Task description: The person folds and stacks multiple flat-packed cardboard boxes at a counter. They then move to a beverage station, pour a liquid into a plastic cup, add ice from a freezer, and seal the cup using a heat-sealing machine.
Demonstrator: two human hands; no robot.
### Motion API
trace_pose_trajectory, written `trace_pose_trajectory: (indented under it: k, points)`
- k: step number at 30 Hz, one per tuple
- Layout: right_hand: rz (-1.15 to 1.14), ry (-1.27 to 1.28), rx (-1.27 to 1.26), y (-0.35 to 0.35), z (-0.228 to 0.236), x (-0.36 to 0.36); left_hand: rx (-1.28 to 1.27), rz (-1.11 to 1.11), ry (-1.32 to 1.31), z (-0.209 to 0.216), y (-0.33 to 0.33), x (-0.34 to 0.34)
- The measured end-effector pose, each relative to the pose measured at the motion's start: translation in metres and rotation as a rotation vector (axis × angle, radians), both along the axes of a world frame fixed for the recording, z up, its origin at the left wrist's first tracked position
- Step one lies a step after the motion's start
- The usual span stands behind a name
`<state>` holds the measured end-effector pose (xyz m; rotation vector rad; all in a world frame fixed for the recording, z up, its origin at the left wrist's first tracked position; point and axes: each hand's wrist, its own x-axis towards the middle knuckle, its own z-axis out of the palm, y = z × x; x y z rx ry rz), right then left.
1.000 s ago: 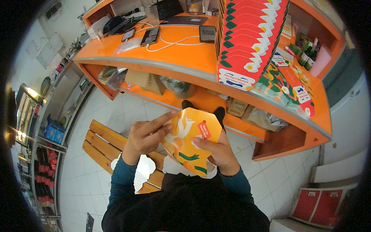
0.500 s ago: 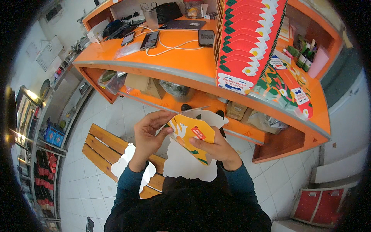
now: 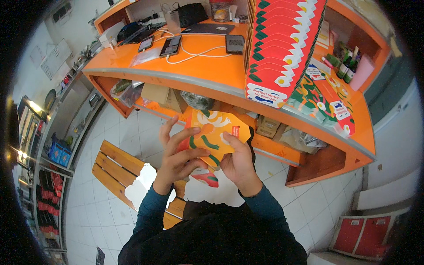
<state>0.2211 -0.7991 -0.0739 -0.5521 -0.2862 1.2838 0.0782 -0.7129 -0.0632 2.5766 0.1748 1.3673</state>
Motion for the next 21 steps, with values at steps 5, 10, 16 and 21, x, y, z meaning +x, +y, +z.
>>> trace_pose_trajectory:
  k: [5,10,16,21]
  points:
    - [-0.122,-0.243,-0.081,-0.007,0.009,-0.017,-0.345,0.144,-0.11,-0.002,-0.002,-0.005]
    - [-0.283,-0.4,0.075,-0.004,-0.005,-0.016,-0.551,-0.081,-0.297,-0.015,-0.008,0.003]
    - [-0.391,-0.595,0.163,-0.006,-0.007,-0.018,-0.66,-0.102,-0.46,-0.015,-0.018,0.012]
    - [-0.46,-0.677,0.186,-0.003,-0.009,-0.021,-0.702,-0.1,-0.539,-0.021,-0.024,0.017]
